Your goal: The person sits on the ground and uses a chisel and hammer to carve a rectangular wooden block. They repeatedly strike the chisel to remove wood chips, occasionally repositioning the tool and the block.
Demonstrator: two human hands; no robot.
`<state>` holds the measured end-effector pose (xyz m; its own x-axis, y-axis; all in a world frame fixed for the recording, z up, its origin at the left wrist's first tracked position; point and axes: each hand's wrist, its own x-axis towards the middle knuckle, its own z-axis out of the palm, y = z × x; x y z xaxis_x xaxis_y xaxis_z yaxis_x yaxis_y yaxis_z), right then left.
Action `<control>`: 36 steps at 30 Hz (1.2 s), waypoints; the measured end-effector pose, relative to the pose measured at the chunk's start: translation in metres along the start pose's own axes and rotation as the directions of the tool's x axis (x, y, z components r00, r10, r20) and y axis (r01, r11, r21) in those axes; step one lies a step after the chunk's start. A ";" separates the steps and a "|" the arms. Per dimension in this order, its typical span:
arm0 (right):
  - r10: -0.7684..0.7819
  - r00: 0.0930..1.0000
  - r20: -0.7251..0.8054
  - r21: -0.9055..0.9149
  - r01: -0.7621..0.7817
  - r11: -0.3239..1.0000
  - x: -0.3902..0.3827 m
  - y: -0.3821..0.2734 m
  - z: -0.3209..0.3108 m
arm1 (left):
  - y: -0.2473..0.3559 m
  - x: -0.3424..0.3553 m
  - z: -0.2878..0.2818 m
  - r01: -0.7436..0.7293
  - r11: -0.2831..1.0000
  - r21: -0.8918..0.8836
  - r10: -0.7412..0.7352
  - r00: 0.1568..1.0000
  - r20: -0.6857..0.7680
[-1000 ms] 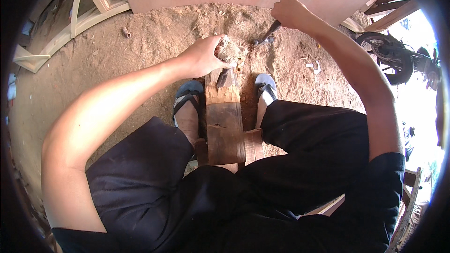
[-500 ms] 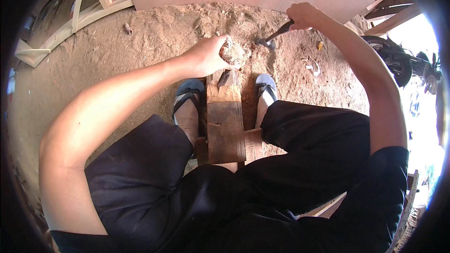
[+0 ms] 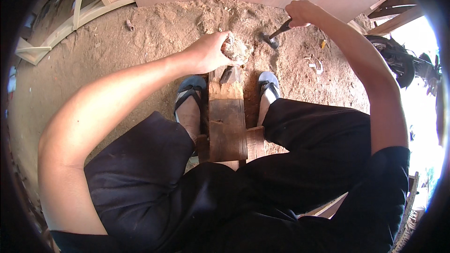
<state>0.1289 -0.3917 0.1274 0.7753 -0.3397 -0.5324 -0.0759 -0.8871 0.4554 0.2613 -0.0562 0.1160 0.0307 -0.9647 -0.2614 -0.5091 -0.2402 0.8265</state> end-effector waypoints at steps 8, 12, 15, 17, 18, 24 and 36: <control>-0.051 0.997 -0.055 -0.081 0.047 0.996 -0.003 0.007 0.008 | 0.003 0.001 0.000 0.079 0.997 0.013 -0.080 0.996 0.044; -0.081 0.995 -0.060 -0.179 0.069 0.981 -0.006 -0.004 0.001 | 0.001 -0.002 -0.001 -0.006 1.000 -0.007 0.006 1.000 0.000; -0.060 0.995 -0.074 -0.171 0.047 0.984 -0.007 -0.019 -0.006 | 0.002 -0.002 -0.003 0.024 1.000 0.014 -0.024 1.000 0.018; -0.015 0.999 -0.038 -0.144 0.009 0.989 -0.003 -0.029 -0.011 | 0.005 -0.001 -0.003 0.050 0.999 0.015 -0.050 0.998 0.023; 0.003 1.000 0.003 -0.155 -0.002 0.988 0.000 -0.033 -0.014 | 0.007 0.000 -0.003 0.049 0.999 0.012 -0.050 0.998 0.026; 0.018 0.999 0.038 -0.115 -0.014 0.993 0.006 -0.052 -0.029 | 0.004 -0.007 -0.002 0.043 0.999 -0.020 -0.043 0.999 0.013; 0.058 0.998 -0.003 0.005 -0.058 0.998 -0.002 -0.006 0.007 | 0.007 -0.006 -0.004 0.041 0.999 -0.032 -0.040 0.999 0.026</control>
<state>0.1233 -0.3878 0.1201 0.7718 -0.3894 -0.5028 -0.1236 -0.8674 0.4821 0.2606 -0.0530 0.1252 0.0288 -0.9511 -0.3074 -0.4798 -0.2829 0.8305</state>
